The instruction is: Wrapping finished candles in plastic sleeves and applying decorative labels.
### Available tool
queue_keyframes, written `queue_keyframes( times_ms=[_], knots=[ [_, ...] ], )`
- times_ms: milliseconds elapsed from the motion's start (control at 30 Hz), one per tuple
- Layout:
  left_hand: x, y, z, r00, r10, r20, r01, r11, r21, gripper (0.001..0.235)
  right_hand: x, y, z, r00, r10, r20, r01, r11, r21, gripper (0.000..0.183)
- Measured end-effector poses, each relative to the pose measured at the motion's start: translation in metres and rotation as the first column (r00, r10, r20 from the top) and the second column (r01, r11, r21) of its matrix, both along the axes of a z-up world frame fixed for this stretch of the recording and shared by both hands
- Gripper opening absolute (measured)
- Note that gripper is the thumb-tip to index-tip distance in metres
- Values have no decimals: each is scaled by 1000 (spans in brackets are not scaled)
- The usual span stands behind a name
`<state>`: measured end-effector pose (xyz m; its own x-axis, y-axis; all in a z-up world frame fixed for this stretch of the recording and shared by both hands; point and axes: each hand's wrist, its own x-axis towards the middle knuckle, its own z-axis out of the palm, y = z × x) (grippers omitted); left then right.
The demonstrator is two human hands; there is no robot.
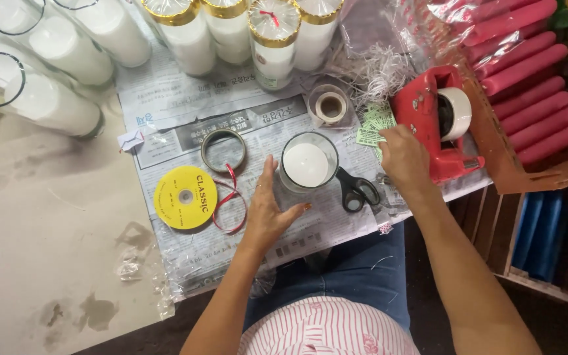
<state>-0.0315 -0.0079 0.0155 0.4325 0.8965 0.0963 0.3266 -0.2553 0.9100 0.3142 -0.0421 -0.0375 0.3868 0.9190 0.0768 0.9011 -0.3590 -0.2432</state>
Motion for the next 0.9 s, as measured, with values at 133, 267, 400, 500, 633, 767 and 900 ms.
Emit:
queue_keyframes(
  times_ms=[133,267,400,500,633,767,900],
  knots=[
    [-2,3,-7,999,25,23,-26,1000,17,117,0,32,5,978,193,73,-187,979,-82,29],
    [-4,5,-11,999,34,37,-33,999,-25,115,13,45,5,988,156,21,-147,963,-228,31],
    [-5,5,-12,999,26,40,-25,999,-20,114,15,43,3,990,135,-43,-140,974,-176,21],
    [-6,7,-14,999,20,45,-19,1000,-25,114,21,40,8,991,135,3,-133,980,-148,18],
    [-9,11,-7,995,15,96,-9,998,-57,107,27,38,25,978,124,-167,-127,992,-7,11],
    [-11,10,-2,988,27,150,-17,997,-71,98,21,35,60,923,152,-354,-122,987,104,15],
    [-16,-6,-3,990,128,65,-128,992,1,74,-33,-1,151,851,89,-518,-49,995,92,32]
  ],
)
